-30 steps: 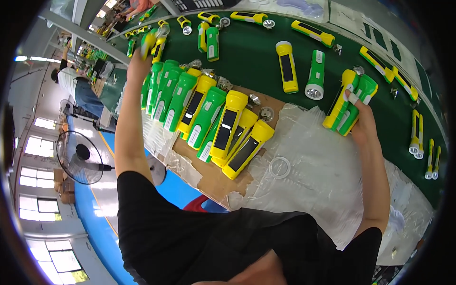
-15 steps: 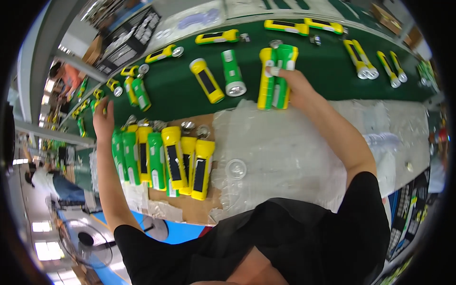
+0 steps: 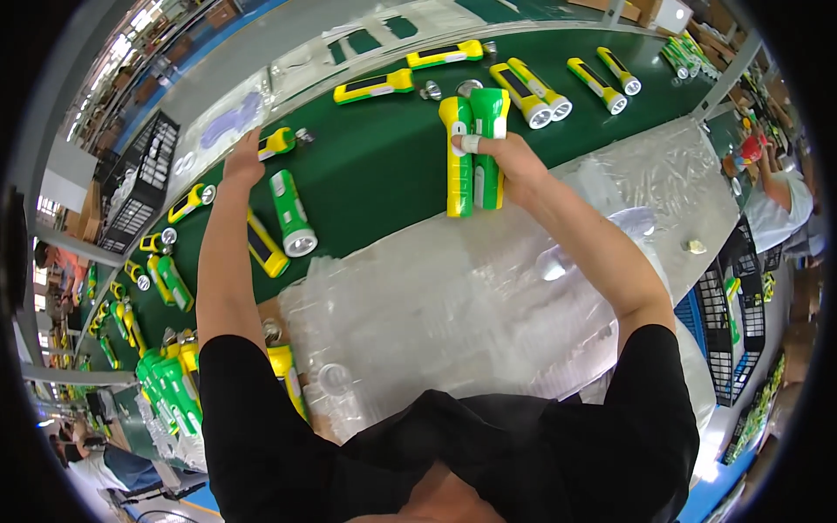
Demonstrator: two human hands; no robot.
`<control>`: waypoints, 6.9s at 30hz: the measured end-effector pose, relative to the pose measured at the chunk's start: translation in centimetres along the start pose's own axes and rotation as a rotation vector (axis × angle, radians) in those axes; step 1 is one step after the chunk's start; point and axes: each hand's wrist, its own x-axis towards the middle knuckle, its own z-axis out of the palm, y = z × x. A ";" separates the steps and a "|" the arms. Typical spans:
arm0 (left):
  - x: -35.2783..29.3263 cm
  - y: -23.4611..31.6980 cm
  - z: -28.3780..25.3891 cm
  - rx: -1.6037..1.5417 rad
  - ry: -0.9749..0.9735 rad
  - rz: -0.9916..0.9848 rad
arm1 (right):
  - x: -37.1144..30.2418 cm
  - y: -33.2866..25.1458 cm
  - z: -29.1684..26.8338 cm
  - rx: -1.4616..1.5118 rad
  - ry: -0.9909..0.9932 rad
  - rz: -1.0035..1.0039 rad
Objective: The recorder is assembling flashlights by attaching the reflector and lens components to the flashlight bodies on a factory line.
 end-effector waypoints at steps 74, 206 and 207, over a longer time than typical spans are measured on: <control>-8.2 23.8 -3.9 -1.142 -0.477 -0.128 | 4.3 6.7 1.5 0.229 0.066 0.030; -34.6 39.5 -12.4 -0.965 0.308 0.650 | -27.4 6.6 -8.0 0.006 -0.405 -0.323; -34.9 38.9 -12.2 -0.967 0.312 0.636 | -27.2 6.7 -7.7 0.007 -0.418 -0.317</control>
